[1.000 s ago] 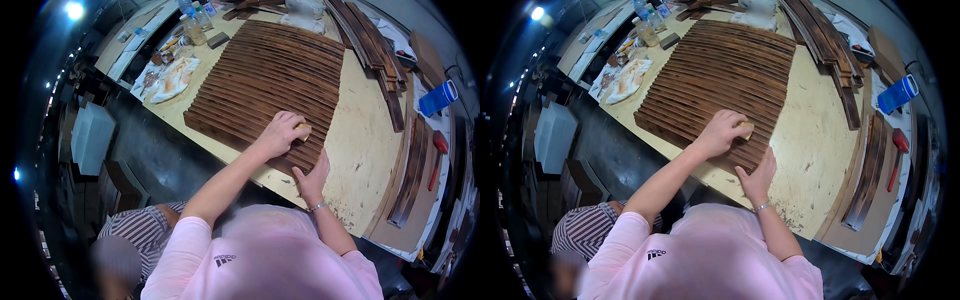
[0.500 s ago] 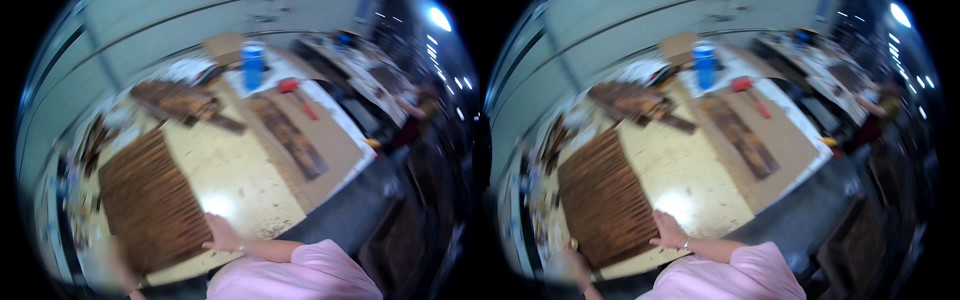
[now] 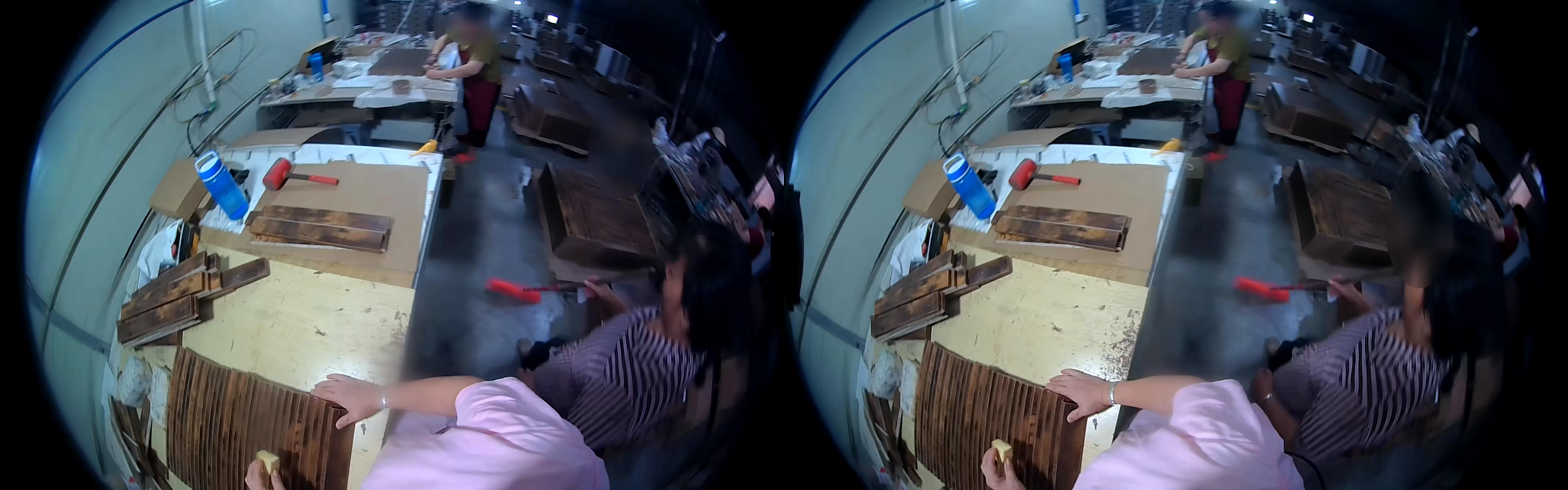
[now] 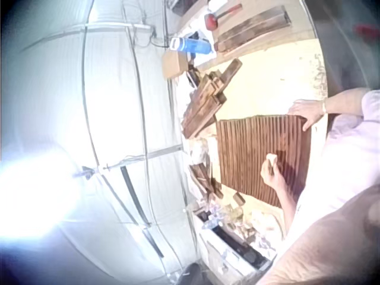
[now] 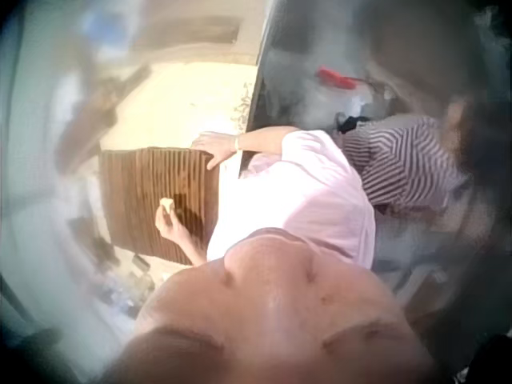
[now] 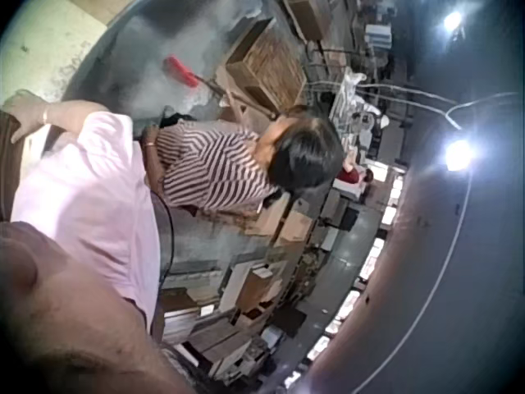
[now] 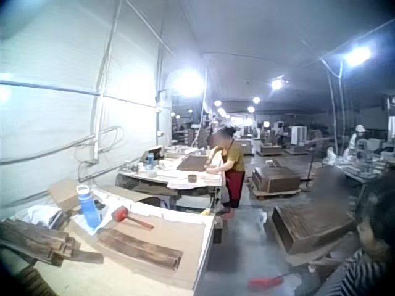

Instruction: The person uses a small block to rub and finish the surface of a slatted wood panel on a worktable, and then uses a cloth to wipe down the surface.

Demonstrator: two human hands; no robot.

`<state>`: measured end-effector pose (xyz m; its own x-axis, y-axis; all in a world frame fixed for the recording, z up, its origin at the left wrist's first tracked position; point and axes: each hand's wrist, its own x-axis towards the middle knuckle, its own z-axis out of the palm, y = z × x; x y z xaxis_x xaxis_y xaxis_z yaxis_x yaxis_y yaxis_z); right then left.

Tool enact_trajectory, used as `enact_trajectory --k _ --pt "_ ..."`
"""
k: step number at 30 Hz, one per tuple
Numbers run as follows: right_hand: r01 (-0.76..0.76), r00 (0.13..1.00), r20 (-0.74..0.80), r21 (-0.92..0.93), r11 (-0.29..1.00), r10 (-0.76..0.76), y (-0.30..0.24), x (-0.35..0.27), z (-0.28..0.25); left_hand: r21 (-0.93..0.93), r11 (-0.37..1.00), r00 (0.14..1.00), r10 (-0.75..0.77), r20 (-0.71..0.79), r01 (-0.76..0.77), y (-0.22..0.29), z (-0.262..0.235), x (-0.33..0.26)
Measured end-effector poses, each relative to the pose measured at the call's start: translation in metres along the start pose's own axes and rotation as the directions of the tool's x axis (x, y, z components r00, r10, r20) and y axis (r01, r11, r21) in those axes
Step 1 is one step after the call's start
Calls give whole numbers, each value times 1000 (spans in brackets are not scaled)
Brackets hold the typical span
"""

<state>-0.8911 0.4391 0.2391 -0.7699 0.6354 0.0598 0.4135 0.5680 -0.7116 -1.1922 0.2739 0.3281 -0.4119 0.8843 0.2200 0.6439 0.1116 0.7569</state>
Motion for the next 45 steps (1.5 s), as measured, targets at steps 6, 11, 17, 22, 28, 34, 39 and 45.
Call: enact_trajectory --k 6,11,17,22,28,34,39,45 --pt "-43 988 -155 -141 989 21 -10 -10 9 -288 939 982 -184 33 185 19 -6 6" --pt "-58 964 -265 -219 974 -2 -10 -8 25 -256 948 977 -155 144 188 21 5 7" --pt "-76 955 -297 -230 970 5 -3 -6 33 -269 953 969 -73 237 138 40 27 23" --pt "-96 957 -291 -268 959 14 -4 -6 33 -187 980 974 99 203 -61 27 28 40" --pt "-123 970 -234 -274 954 58 -10 -4 30 -31 975 949 221 224 -220 -21 23 49" --pt "-41 984 -181 -181 983 8 -26 26 43 178 900 903 351 247 -399 -56 -6 40" --pt "-82 938 -348 -261 962 -15 -1 -3 28 186 891 891 355 283 -414 -19 23 51" --pt "-154 964 -263 -404 902 47 -10 -9 15 100 905 887 374 271 -412 1 28 64"
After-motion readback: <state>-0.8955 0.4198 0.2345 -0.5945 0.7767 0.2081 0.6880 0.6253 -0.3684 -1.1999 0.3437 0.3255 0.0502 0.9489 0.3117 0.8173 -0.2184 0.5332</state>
